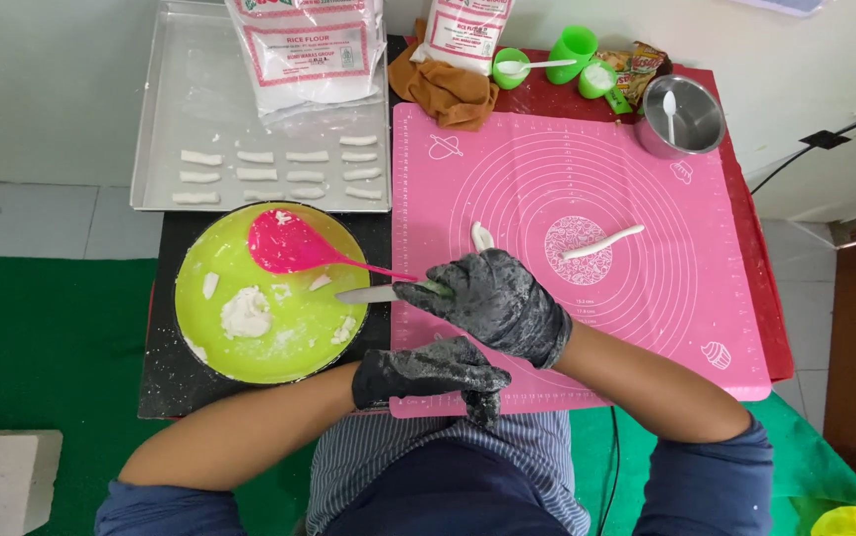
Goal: Cutting a roll of dough into small pieces and arranging them on a tray, while also scraping dough from a bowl.
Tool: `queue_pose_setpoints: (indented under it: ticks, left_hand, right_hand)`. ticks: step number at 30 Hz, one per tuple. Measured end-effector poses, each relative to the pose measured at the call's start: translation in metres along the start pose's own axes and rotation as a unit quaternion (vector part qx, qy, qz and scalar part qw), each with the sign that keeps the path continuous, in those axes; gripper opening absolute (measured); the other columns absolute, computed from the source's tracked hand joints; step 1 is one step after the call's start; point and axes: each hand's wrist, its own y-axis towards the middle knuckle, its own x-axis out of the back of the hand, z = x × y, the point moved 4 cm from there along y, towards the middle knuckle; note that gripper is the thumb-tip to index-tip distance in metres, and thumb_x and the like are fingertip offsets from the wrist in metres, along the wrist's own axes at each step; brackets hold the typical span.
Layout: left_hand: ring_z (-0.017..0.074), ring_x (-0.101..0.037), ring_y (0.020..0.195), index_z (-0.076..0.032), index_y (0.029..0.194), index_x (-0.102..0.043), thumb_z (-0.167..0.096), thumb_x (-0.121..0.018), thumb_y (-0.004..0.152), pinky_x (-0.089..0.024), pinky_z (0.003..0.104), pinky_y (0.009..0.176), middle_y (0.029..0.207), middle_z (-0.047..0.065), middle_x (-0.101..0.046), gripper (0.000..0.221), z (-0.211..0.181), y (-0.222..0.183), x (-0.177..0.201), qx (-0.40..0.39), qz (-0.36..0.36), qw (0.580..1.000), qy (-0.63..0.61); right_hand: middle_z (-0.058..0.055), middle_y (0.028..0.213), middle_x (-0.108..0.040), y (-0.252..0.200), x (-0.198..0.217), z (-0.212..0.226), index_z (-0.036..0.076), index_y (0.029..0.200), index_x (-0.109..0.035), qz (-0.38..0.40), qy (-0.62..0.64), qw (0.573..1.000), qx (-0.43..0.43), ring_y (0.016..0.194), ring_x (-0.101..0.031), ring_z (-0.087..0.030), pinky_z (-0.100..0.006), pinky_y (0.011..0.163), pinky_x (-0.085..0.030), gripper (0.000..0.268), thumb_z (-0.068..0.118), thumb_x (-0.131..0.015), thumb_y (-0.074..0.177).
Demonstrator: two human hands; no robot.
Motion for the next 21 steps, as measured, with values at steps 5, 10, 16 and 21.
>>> queue_pose_setpoints:
  ticks: [5,10,16,21]
  left_hand:
    - [0.0310,-0.060,0.128,-0.006,0.154,-0.039,-0.033,-0.029,0.117,-0.045,0.047,0.119,0.135,0.016,-0.061,0.047,-0.106,0.016,-0.011,-0.105,-0.022,0.994,0.006]
    - [0.0307,-0.060,0.128,-0.005,0.154,-0.040,-0.033,-0.029,0.117,-0.045,0.047,0.119,0.134,0.016,-0.061,0.047,-0.107,0.021,-0.013,-0.101,-0.022,0.995,-0.001]
    - [0.0301,-0.060,0.127,-0.005,0.153,-0.040,-0.033,-0.030,0.117,-0.045,0.046,0.119,0.133,0.016,-0.061,0.047,-0.108,0.017,-0.014,-0.100,-0.021,0.995,-0.013]
    - [0.0296,-0.060,0.127,-0.004,0.152,-0.041,-0.033,-0.030,0.117,-0.045,0.045,0.119,0.133,0.015,-0.062,0.047,-0.109,0.018,-0.015,-0.096,-0.015,0.995,-0.023]
  right_hand:
    - [-0.005,0.099,-0.052,-0.013,0.025,0.009,0.017,0.153,-0.048,-0.037,-0.048,0.997,-0.048,0.081,-0.054,-0.024,-0.037,0.067,-0.044,0.048,0.013,-0.054,0.105]
    - [-0.006,0.123,-0.061,-0.045,0.021,0.002,0.035,0.147,-0.048,-0.087,-0.109,0.989,-0.055,0.098,-0.058,-0.028,-0.044,0.078,-0.054,0.047,0.027,-0.060,0.102]
    - [-0.002,0.099,-0.070,-0.087,0.066,-0.033,0.017,0.151,-0.052,-0.019,0.022,0.984,-0.176,0.062,-0.061,-0.024,-0.041,0.044,-0.047,0.066,-0.003,-0.067,0.090]
    - [-0.005,0.110,-0.056,-0.191,0.031,-0.043,0.022,0.141,-0.073,-0.164,0.091,0.807,-0.560,0.087,-0.066,-0.026,-0.033,0.071,-0.060,0.043,0.011,-0.072,0.099]
